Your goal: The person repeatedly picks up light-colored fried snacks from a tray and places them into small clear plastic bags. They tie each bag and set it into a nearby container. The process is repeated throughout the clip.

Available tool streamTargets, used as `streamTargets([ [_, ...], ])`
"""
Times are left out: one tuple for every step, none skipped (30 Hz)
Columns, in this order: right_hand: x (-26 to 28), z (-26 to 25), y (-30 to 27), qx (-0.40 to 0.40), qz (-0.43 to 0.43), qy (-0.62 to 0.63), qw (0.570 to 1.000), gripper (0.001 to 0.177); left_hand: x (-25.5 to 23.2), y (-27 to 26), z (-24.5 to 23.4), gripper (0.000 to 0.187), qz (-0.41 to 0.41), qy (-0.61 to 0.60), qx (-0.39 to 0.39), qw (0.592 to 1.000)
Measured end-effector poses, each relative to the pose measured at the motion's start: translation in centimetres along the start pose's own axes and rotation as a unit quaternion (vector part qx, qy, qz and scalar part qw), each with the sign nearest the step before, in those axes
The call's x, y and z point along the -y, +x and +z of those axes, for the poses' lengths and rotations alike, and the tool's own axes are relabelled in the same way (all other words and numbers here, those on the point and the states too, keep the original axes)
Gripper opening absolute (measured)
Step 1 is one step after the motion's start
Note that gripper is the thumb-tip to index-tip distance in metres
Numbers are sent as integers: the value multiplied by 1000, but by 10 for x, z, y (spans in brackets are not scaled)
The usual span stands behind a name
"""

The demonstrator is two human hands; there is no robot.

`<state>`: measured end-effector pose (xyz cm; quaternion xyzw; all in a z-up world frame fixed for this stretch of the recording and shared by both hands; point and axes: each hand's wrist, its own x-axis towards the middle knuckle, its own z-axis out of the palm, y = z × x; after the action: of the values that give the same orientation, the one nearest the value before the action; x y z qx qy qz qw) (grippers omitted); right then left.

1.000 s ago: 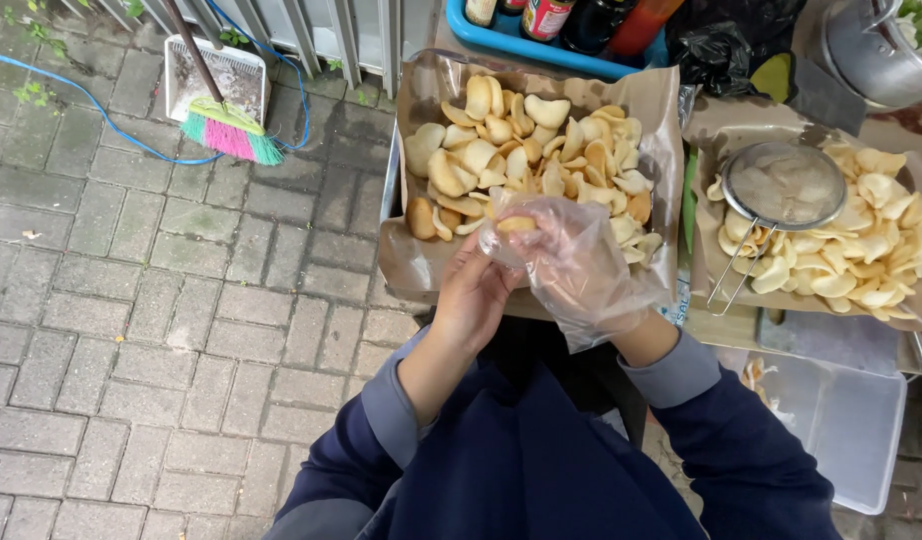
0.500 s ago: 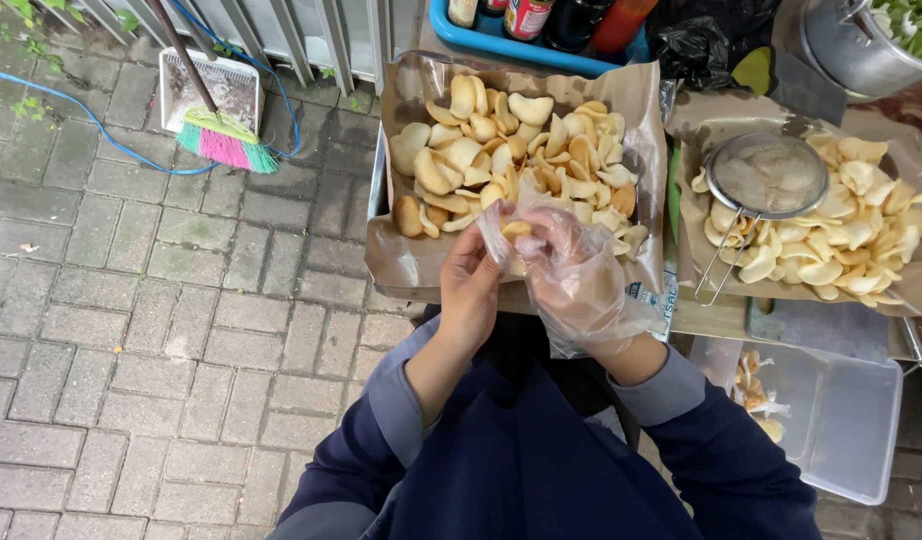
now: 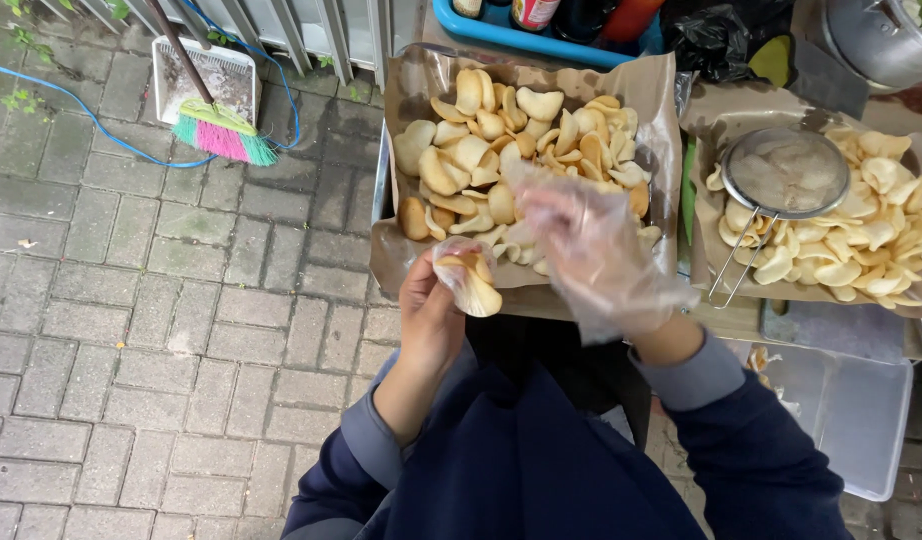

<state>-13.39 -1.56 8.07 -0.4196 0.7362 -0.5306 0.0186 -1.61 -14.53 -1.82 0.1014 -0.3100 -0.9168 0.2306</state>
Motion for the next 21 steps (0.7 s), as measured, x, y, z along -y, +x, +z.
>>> streamTargets([
  [-14,-11,15,-9,62,-40,997,31,-7,1,3,22,-7,-23,-7,1000],
  [-29,-20,30,-18,123,-80,989,31,-15,3,5,23,-14,-45,-13,999],
  [3,-16,61,-17,124,-78,989,31,-22,2,4,23,-14,-44,-14,999],
  [35,-12,93,59,315,-207,924,35,-28,2,4,23,-23,-53,15,998],
  [67,-9,125,134,486,-321,802,40,-35,3,4,23,-33,-61,45,997],
  [39,-6,127,134,486,-320,802,40,-33,5,0,23,-32,-60,45,997],
  [10,-4,130,157,464,-331,806,38,-30,7,-5,27,-55,-78,44,994],
  [-18,-1,133,180,441,-343,810,36,-28,10,-10,31,-77,-96,44,992],
  [-36,3,134,179,440,-342,810,36,-32,13,-7,31,-76,-95,45,992],
  [-53,7,134,212,398,-386,805,20,-36,16,-4,27,-61,-95,66,991],
  [-71,12,135,245,353,-427,796,17,-39,18,-1,24,-47,-95,87,991],
  [-79,17,135,245,352,-427,796,17,-41,21,-1,24,-45,-94,86,991],
  [-87,23,135,233,348,-436,797,25,-43,23,0,24,-48,-90,88,991],
  [-95,28,135,221,345,-445,797,34,-44,24,1,24,-52,-86,89,991],
  [-106,29,137,222,343,-445,797,34,-42,26,-1,24,-50,-86,88,991],
  [-117,31,137,247,305,-478,786,32,-39,27,-4,24,-61,-89,68,992],
  [-128,32,137,271,266,-509,772,34,-36,28,-6,26,-72,-91,48,992],
  [-111,26,139,272,266,-509,772,34,-35,29,-5,26,-73,-92,47,992],
  [-93,20,141,233,326,-436,806,33,-35,29,-5,26,-80,-103,40,991],
  [-75,14,144,191,382,-358,830,39,-34,29,-5,27,-86,-115,34,989],
  [-55,9,145,192,381,-359,830,39,-30,30,-7,27,-85,-115,33,989],
])
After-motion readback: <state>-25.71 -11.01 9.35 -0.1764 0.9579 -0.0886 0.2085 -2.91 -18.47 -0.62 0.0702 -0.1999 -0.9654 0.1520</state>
